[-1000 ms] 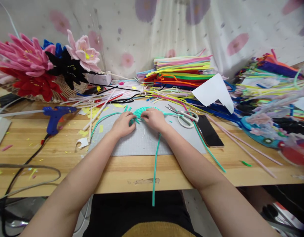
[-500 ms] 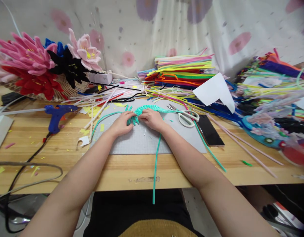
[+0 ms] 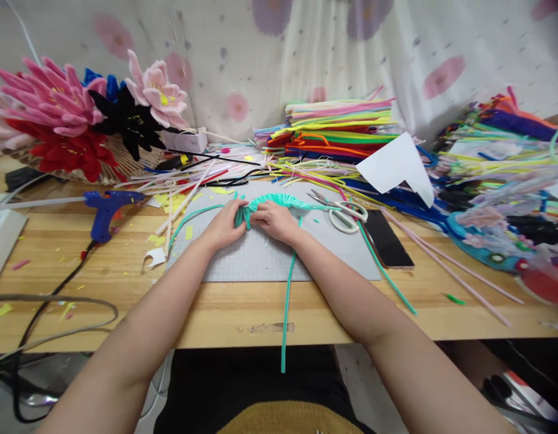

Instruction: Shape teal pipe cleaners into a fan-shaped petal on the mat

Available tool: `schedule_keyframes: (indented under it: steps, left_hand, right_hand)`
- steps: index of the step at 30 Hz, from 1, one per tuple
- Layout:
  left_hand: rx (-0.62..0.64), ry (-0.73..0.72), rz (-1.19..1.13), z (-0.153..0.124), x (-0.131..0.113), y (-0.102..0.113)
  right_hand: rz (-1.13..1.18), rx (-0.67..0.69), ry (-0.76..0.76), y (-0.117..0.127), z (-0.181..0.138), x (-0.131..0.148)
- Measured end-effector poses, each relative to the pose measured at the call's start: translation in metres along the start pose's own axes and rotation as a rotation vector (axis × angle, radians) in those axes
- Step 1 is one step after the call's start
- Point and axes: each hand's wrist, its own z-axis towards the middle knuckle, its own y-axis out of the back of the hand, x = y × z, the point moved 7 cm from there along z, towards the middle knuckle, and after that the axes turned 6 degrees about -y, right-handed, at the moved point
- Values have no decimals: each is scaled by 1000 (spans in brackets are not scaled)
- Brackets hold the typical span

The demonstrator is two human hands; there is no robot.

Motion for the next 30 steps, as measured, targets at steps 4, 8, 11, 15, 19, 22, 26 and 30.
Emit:
schedule_keyframes:
  steps: [4, 8, 11, 15, 19, 22, 26, 30]
  left_hand:
    - [-113, 6, 28, -2, 1, 9]
    - [-16, 39, -23, -4, 0, 11]
    - [89, 51, -67, -5, -1, 9]
    - [161, 54, -91, -7, -1, 8]
    - [171, 132, -109, -11, 7, 8]
    - [164, 132, -142, -12, 10, 7]
    - [130, 98, -132, -12, 7, 8]
    - [158, 57, -87, -10, 2, 9]
  right_hand:
    - [178, -36, -58, -3, 0, -7]
    - [381, -30, -138, -5, 0, -15]
    - [467, -29, -190, -4, 0, -18]
    - [436, -29, -203, -2, -2, -17]
    - [343, -22, -193, -1, -4, -15]
    - [296, -13, -168, -1, -4, -13]
    - [220, -11, -137, -2, -5, -11]
    - [152, -10, -92, -3, -6, -8]
